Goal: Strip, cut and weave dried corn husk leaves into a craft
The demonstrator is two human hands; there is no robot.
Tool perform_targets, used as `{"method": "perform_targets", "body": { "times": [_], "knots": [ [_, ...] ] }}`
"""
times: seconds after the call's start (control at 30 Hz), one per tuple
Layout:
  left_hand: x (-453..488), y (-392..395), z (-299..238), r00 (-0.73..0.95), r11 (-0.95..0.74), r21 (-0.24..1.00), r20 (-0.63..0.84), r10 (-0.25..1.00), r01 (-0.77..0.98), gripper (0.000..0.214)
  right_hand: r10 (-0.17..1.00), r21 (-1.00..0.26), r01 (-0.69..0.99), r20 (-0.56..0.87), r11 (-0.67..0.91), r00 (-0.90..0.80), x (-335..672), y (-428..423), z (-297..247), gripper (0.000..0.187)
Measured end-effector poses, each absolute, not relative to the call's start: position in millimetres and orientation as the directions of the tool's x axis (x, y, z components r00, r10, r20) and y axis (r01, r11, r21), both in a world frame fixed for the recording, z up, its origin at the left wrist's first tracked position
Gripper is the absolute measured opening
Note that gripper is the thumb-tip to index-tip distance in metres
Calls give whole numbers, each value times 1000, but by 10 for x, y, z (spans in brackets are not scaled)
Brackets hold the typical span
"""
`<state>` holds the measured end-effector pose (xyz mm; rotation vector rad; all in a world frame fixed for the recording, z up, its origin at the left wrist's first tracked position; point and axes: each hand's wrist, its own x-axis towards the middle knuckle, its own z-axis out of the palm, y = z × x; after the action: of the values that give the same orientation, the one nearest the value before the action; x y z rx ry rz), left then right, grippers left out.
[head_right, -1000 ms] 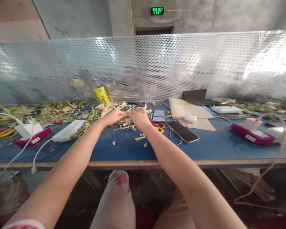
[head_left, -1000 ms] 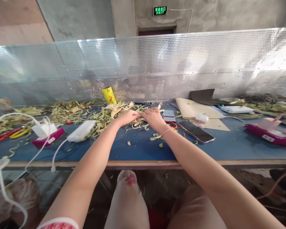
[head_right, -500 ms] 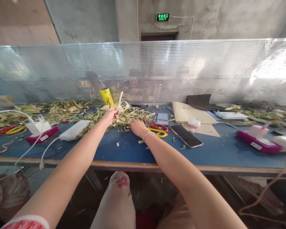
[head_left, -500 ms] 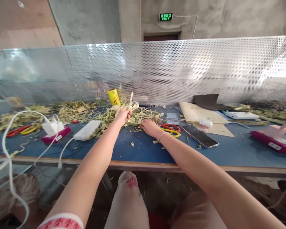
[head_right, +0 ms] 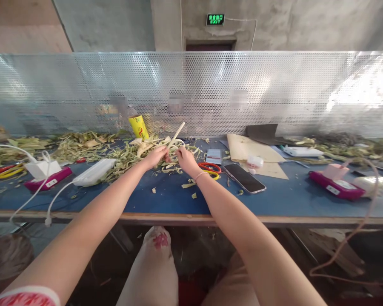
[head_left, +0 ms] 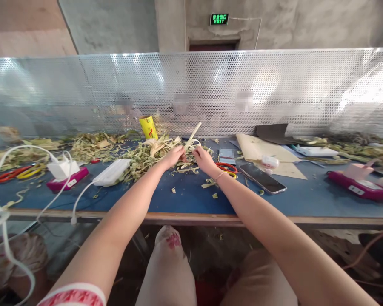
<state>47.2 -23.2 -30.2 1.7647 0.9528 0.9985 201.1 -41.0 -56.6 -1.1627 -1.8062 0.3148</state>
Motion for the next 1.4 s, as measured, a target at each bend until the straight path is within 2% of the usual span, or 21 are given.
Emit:
{"method": "perform_targets", "body": {
  "times": [0.2, 0.37, 0.47, 0.53, 0.63, 0.73, 0.8, 0.9, 0.97, 1.07, 1.13, 1.27, 1.4],
  "knots": [
    [411, -162, -221, 201, -312, 946, 290, 936, 90, 24, 848, -654, 574, 508, 492, -149, 2119, -371, -541, 24],
    [309, -110, -97, 17, -217, 948, 227, 974, -231, 24, 915, -791, 483, 399, 375, -57, 2206, -378, -533, 24],
    [241, -141, -27, -6, -176, 892, 191, 982, -417, 22, 931, -818, 461, 362, 344, -51, 2272, -393, -547, 24],
    [235, -193, -2, 17, -119, 883, 142, 990, -453, 20, 934, -804, 490, 352, 337, -66, 2296, -398, -557, 24],
    [292, -284, -3, 82, -8, 918, 44, 996, -396, 17, 932, -721, 601, 340, 346, -128, 2282, -398, -563, 24],
    [366, -332, -36, 101, 28, 951, 3, 995, -308, 16, 905, -535, 748, 367, 394, -215, 2229, -407, -577, 21],
    [392, -326, -64, 91, 5, 970, 18, 996, -244, 17, 867, -392, 825, 450, 407, -214, 2188, -429, -596, 13],
    [396, -279, -107, 41, -57, 987, 64, 997, -153, 20, 785, -221, 889, 583, 401, -210, 2105, -493, -613, 30],
    [387, -241, -140, -7, -94, 988, 94, 996, -125, 22, 733, -132, 865, 601, 484, -319, 2018, -546, -611, 36],
    [374, -193, -193, -27, -146, 983, 144, 989, -114, 23, 689, -67, 795, 545, 603, -477, 1855, -614, -615, 36],
    [371, -172, -224, -7, -171, 979, 172, 985, -113, 23, 691, -39, 777, 486, 628, -534, 1761, -643, -641, 37],
    [382, -162, -246, 1, -164, 980, 165, 986, -110, 24, 723, 22, 784, 373, 620, -582, 1682, -643, -732, 37],
    [392, -166, -247, 21, -152, 984, 154, 988, -95, 24, 749, -22, 798, 362, 602, -555, 1696, -566, -785, 33]
  ]
}}
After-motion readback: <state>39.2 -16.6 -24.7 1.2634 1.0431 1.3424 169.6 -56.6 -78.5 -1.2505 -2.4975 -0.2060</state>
